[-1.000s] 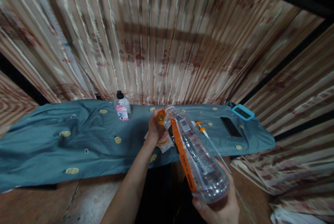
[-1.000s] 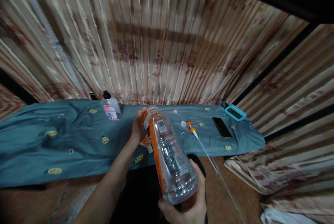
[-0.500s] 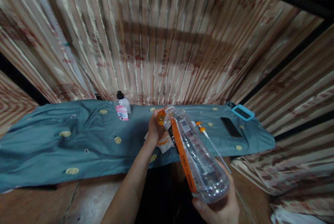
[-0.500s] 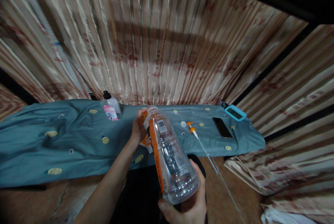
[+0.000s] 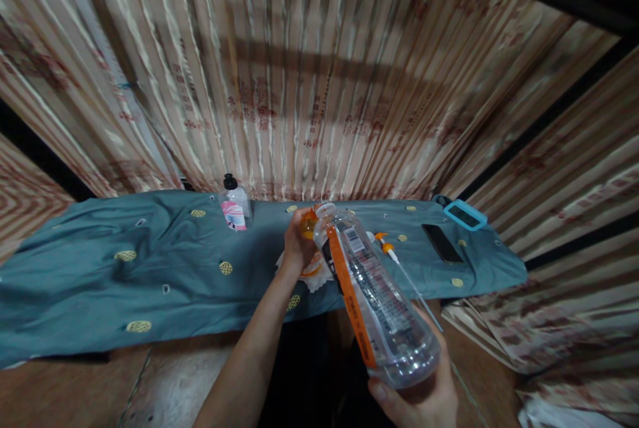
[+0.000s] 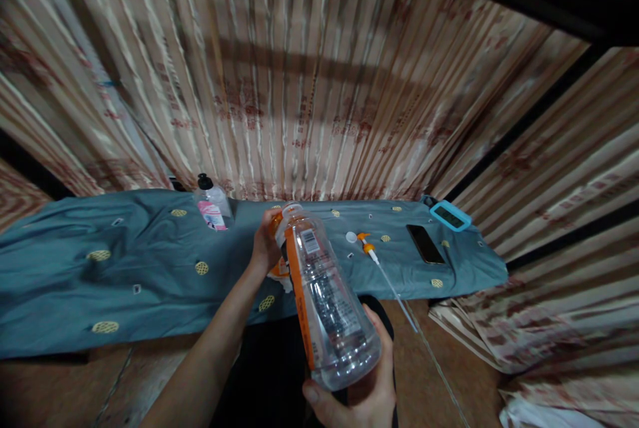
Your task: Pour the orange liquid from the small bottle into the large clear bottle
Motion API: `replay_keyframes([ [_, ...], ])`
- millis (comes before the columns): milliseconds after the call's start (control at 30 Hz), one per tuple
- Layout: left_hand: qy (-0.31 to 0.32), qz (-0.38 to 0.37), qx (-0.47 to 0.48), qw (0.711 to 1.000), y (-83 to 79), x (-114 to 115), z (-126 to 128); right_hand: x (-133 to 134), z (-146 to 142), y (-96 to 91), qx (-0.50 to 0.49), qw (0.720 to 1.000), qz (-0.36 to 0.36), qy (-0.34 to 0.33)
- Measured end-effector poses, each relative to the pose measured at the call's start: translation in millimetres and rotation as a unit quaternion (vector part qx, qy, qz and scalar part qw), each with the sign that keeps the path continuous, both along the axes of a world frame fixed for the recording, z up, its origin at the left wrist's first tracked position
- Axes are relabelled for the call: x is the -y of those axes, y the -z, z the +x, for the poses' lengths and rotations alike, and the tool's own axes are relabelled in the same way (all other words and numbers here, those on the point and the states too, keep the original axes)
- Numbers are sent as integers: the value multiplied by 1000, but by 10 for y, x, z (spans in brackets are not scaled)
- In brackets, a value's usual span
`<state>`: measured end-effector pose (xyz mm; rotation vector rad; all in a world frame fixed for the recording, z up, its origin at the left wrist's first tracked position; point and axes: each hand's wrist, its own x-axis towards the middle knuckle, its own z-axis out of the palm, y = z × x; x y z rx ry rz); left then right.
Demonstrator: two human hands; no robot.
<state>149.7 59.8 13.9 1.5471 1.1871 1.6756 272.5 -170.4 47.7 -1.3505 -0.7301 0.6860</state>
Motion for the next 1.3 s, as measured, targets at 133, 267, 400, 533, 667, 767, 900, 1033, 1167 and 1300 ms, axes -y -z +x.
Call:
replay_keyframes([
  [133, 9, 8, -2, 1000, -19, 15, -9, 1, 3, 3, 1, 1000, 8, -8],
  [267, 5, 9, -11, 1000, -37, 28, -19, 7, -8, -15, 2, 1000, 3, -5],
  [400, 2, 5, -20, 1000, -38, 28, -22, 5, -22, -32, -2, 1000, 0, -2],
  [533, -1, -7, -23, 1000, -32, 25, -20, 2, -25, -42, -3, 1000, 4, -2],
  [667, 6, -6, -16, 1000, -41, 31, -16, 6, -17, -37, 1, 1000, 0, -7],
  [767, 1, -4, -16, 1000, -53, 37, -10, 8, -15, -29, -5, 1000, 1, -1],
  [900, -2, -11, -9, 1000, -55, 38, -6, 6, -7, -15, 7, 1000, 6, 1],
  [1033, 7, -5, -12, 1000, -48, 32, -14, 6, 18, 12, 8, 1000, 7, -8],
  [1167, 9, -6, -19, 1000, -48, 30, -19, 6, 24, 11, 15, 1000, 8, -12],
  [1300, 11, -8, -15, 1000, -44, 28, -18, 6, 5, -14, 33, 999, 4, -2],
])
